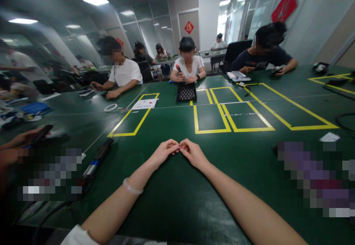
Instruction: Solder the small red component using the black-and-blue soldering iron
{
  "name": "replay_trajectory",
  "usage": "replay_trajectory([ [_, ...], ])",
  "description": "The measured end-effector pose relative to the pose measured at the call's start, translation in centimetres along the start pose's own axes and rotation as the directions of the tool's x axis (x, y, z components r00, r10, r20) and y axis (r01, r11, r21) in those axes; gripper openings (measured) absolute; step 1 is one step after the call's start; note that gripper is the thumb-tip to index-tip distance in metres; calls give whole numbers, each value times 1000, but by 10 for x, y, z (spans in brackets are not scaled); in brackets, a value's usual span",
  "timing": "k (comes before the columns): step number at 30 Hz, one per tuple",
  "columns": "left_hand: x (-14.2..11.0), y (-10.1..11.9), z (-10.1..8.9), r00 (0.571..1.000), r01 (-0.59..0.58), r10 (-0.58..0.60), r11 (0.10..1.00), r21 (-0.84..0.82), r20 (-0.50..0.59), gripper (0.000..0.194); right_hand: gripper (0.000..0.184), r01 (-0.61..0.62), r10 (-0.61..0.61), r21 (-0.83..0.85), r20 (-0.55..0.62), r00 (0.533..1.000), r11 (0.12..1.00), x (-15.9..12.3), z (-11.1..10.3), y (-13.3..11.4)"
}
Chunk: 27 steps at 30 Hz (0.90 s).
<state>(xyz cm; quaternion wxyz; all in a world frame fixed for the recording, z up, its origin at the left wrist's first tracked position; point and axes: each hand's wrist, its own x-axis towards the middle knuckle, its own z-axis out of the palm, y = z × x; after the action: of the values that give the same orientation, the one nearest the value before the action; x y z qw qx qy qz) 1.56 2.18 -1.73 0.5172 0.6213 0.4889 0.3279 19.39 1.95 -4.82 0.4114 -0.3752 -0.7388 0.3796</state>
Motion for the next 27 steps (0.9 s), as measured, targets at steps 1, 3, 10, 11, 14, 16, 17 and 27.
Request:
replay_trajectory([
  [1,-1,1,1,1000,-11,11,1000,-2,-1,24,16,-13,13,14,-7,1000,1000,0,0,0],
  [3,-3,2,2,997,-67,68,997,31,-25,22,20,-50,52,73,-28,998,996,1,1,2],
  [10,-10,2,8,937,-305,345,883,357,-55,13,24,-105,112,228,-20,993,968,4,-1,10],
  [11,-11,2,8,937,-304,345,884,354,-57,14,23,-100,108,227,-23,994,969,4,-1,10],
  [14,-11,1,7,948,-282,313,911,302,-60,17,17,-73,80,203,-24,997,977,4,-2,10],
  [16,-11,2,5,953,-272,298,920,283,-52,16,14,-56,61,178,-21,998,982,3,-2,8],
  [17,-12,2,4,953,-274,299,919,284,-49,15,15,-49,54,171,-22,998,984,3,-1,7],
  [27,-15,6,3,938,-286,340,870,401,-70,22,11,21,-21,-2,-50,999,1000,2,-3,2],
])
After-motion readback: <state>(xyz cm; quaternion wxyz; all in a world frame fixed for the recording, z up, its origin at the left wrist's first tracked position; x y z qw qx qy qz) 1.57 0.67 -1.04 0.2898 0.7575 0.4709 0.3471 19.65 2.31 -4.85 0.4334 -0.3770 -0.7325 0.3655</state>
